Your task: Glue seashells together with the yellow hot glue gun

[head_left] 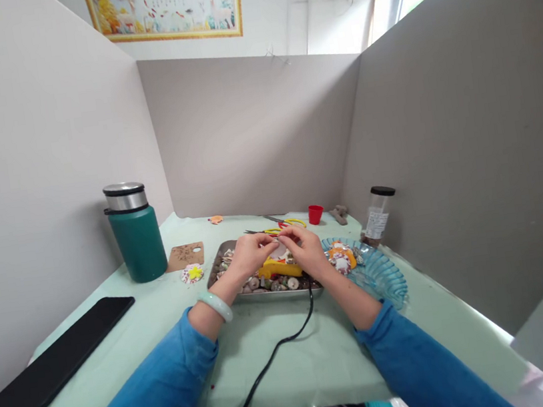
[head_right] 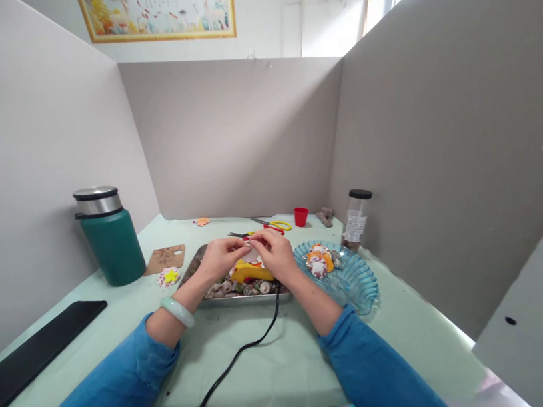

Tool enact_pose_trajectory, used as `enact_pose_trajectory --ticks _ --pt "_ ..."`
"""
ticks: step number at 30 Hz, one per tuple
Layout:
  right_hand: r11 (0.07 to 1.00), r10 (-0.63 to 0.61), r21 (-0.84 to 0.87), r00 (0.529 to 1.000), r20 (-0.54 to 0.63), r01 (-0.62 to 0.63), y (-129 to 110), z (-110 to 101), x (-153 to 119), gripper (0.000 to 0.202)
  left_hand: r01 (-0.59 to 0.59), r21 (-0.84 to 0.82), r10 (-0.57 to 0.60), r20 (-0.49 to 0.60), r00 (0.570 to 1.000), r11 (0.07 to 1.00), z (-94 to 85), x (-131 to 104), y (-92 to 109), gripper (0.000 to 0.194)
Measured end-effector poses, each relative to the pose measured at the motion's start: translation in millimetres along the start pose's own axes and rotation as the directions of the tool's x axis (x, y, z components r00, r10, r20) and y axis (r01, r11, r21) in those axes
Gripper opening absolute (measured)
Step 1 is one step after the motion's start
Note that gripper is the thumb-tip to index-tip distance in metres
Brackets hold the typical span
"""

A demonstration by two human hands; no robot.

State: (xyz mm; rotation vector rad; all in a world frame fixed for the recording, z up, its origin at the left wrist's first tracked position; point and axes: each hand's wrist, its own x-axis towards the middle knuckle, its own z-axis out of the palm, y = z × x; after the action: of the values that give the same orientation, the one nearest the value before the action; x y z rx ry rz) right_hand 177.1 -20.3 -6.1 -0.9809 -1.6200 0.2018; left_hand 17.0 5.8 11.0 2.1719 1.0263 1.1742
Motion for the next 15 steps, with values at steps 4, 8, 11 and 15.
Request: enact_pose_trajectory --ticks 4,8,11,15 --pt "0.980 0.157 0.137 0.986 -0.058 -0.148 3.9 -1.4 2.4 0.019 0.026 -0.101 -0.026 0.000 1.000 0.995 1.9 3.3 -6.7 0.029" --pt "0.927 0.265 0.289 0.963 -0.051 -0.240 7.4 -2.2 4.0 0.021 0.089 -0.166 -0.101 -0.060 0.993 0.982 1.1 5.1 -9.1 0.029" --pt "0.910 0.279 0.329 0.960 -0.032 -0.253 8.6 -1.8 3.9 0.020 0.127 -0.233 -0.153 -0.100 0.983 0.964 -0.9 4.9 -9.0 0.029" --pt "0.926 0.255 0.295 0.966 -0.036 -0.234 10.1 -0.8 3.7 0.020 0.113 -0.258 -0.153 -0.141 0.978 0.960 -3.0 4.6 -9.4 0.027"
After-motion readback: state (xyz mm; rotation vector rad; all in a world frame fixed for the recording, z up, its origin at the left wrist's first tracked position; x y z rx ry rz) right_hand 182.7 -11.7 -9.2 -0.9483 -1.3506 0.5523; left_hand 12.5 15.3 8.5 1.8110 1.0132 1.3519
